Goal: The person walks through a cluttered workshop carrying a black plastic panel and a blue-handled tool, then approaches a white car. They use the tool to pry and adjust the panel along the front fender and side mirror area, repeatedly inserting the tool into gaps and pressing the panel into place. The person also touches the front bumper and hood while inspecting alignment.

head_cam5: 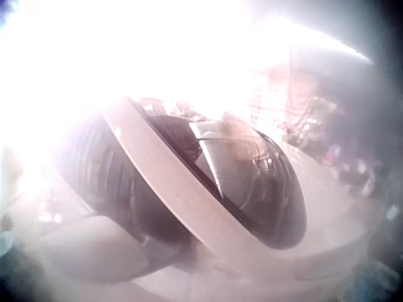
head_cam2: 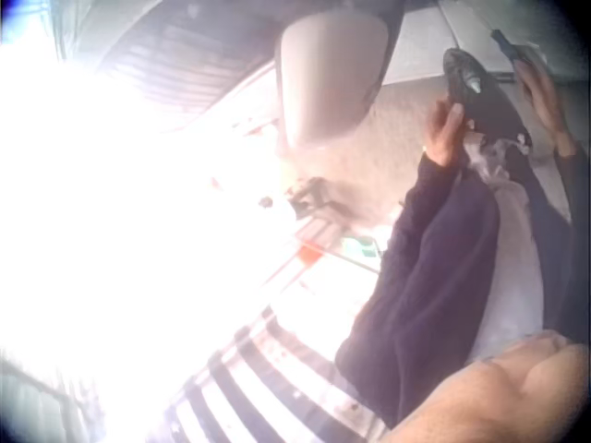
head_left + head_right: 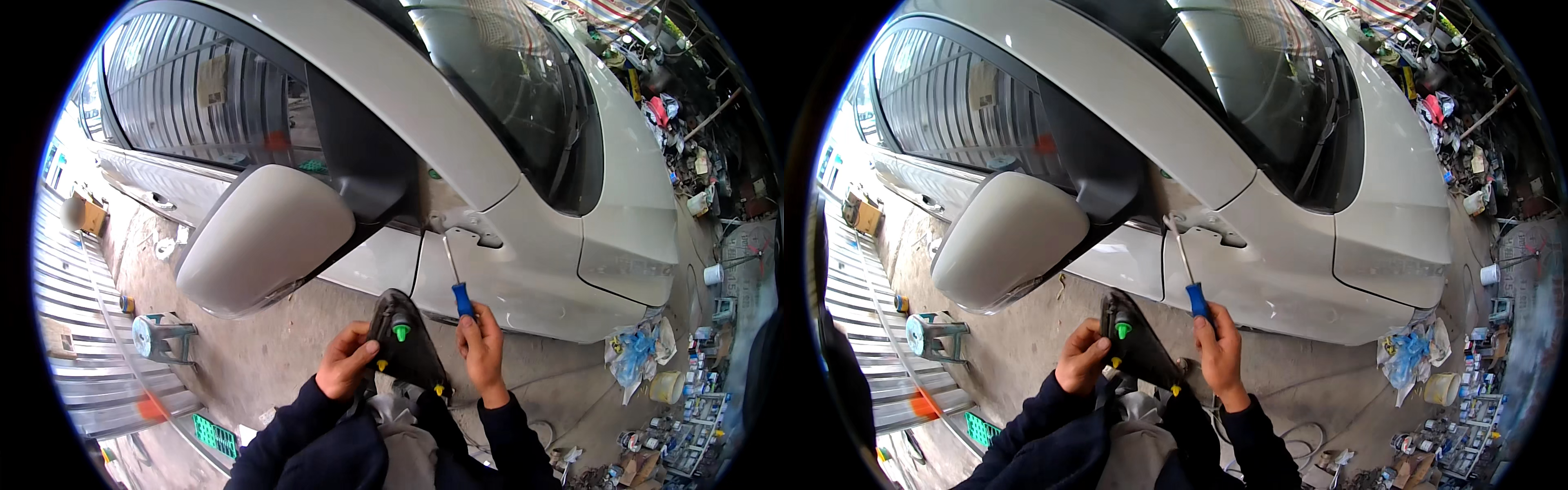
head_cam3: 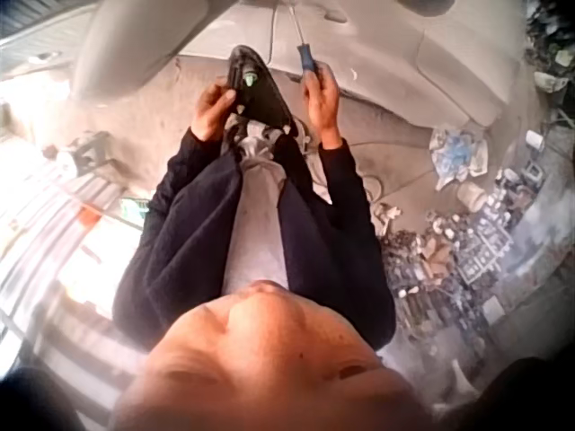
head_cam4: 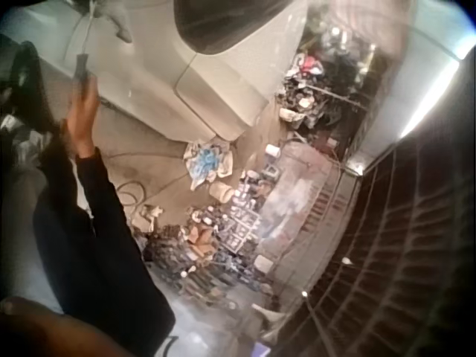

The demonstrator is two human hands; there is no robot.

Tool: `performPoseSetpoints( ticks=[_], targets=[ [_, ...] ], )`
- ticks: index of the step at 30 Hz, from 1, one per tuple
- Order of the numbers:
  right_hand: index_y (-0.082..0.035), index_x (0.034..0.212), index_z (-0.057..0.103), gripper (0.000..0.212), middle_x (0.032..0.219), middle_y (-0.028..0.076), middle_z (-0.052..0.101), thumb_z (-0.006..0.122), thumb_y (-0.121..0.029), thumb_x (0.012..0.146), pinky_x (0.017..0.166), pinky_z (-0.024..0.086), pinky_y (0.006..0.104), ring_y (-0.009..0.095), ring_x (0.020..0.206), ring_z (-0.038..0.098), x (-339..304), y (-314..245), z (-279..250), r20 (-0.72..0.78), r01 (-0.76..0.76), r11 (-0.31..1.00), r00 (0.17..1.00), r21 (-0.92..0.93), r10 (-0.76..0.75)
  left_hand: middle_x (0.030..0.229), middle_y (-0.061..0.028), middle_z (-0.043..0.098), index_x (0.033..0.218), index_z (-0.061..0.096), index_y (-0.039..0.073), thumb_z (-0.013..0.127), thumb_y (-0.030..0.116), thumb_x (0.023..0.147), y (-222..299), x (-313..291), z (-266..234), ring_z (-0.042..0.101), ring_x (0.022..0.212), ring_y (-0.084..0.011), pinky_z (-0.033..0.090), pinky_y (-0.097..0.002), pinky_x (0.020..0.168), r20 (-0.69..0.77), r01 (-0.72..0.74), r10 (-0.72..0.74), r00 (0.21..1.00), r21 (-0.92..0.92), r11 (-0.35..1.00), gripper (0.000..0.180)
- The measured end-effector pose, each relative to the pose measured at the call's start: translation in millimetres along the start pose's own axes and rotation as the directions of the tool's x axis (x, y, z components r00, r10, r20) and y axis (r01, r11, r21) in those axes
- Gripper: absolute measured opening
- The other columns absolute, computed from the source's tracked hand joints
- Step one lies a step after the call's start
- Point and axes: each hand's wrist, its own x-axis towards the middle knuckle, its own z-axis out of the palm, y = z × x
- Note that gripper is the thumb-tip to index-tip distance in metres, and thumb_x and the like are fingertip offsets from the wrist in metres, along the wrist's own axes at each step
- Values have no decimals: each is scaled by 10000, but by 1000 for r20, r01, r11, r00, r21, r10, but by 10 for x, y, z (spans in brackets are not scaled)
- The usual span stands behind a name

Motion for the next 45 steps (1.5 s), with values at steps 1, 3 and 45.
performPoseSetpoints(
  ticks=[1, 3, 45],
  targets=[
    [-9, 1129, 548, 240, 697, -41, 462, 548, -213, 1002, 518, 329, 197, 26, 601, 405, 75, 19, 73, -27, 32, 999, 999, -22, -32, 1090, -56, 646, 1214, 548, 25, 557, 154, 994, 51, 70, -32, 595, 1009, -146, 445, -307, 929, 11, -14, 14, 1000, 61, 998, 256],
    [3, 1157, 546, 253, 695, -40, 458, 535, -195, 1001, 515, 316, 196, 22, 587, 390, 210, -7, 216, -62, 27, 1000, 998, 2, -27, 1125, -61, 643, 1263, 546, -1, 532, 187, 1011, 97, 223, -172, 577, 1040, -129, 430, -293, 941, 30, -12, 9, 1000, 112, 994, 314],
    [79, 1097, 596, 284, 1071, 146, 653, 594, -110, 886, 910, 456, 373, 249, 973, 610, 693, 466, 27, -163, 424, 766, 816, -483, -554, 833, -7, 557, 929, 607, -5, 446, 331, 1055, 120, 2166, 464, 485, 798, -88, 421, -244, 769, 299, -327, 219, 929, 379, 866, 393]
  ],
)
